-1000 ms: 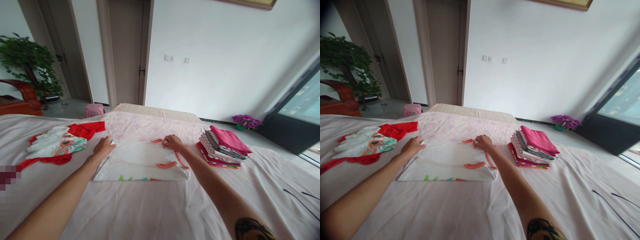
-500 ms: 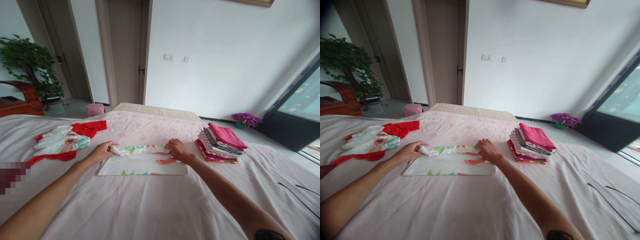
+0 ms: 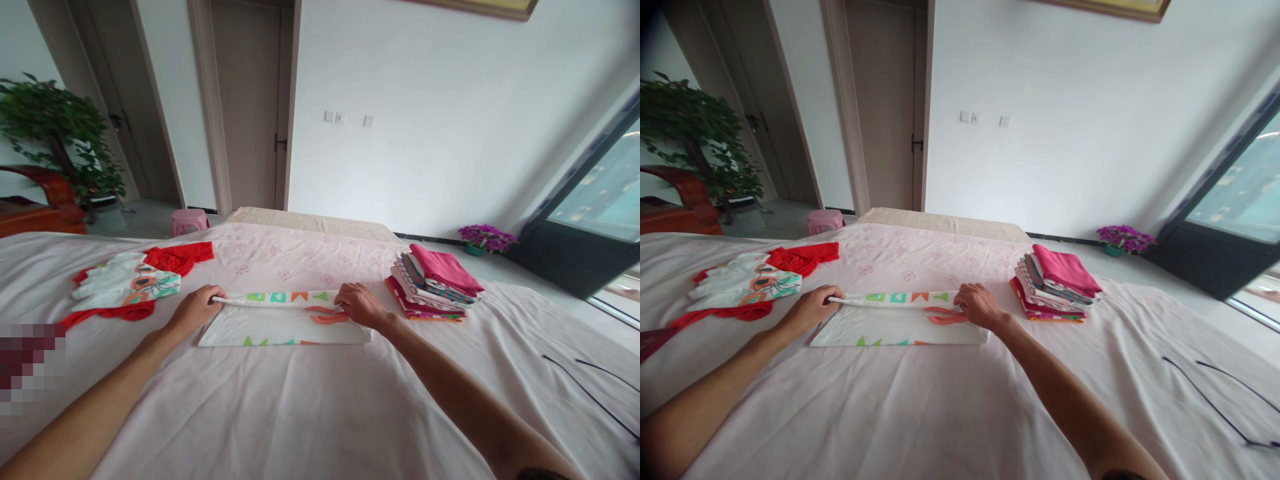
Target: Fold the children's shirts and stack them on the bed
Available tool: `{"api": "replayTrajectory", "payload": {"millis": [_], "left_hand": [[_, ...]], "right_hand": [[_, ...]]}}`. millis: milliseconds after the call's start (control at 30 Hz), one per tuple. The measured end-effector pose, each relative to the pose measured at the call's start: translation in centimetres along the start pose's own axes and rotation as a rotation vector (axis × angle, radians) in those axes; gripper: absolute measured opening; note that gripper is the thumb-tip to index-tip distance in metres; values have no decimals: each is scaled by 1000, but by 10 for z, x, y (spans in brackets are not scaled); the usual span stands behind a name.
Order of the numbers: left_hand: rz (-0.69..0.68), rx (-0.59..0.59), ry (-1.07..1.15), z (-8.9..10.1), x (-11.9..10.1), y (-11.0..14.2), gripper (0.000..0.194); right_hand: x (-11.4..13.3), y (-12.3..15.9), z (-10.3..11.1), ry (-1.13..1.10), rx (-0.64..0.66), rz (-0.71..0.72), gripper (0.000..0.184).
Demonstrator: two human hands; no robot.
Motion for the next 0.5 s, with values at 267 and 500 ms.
{"api": "replayTrajectory", "payload": {"millis": [267, 500], "left_hand": [[-85, 90, -100, -1, -6, 4, 25], [-20, 88, -316, 16, -18, 7, 30]], "right_hand": [[4, 10, 2, -42, 61, -1, 25], [0, 10, 7, -82, 115, -66, 33]]}}
Point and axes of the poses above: each hand's wrist, its own y-axis away from the middle knuckle, its own z-axis out of the back of the hand, x = y × z, the point moved 5 cm from there along -y, towards the middle knuckle, and after that the axes turned 7 degrees about -z, right-handed, at the moved point
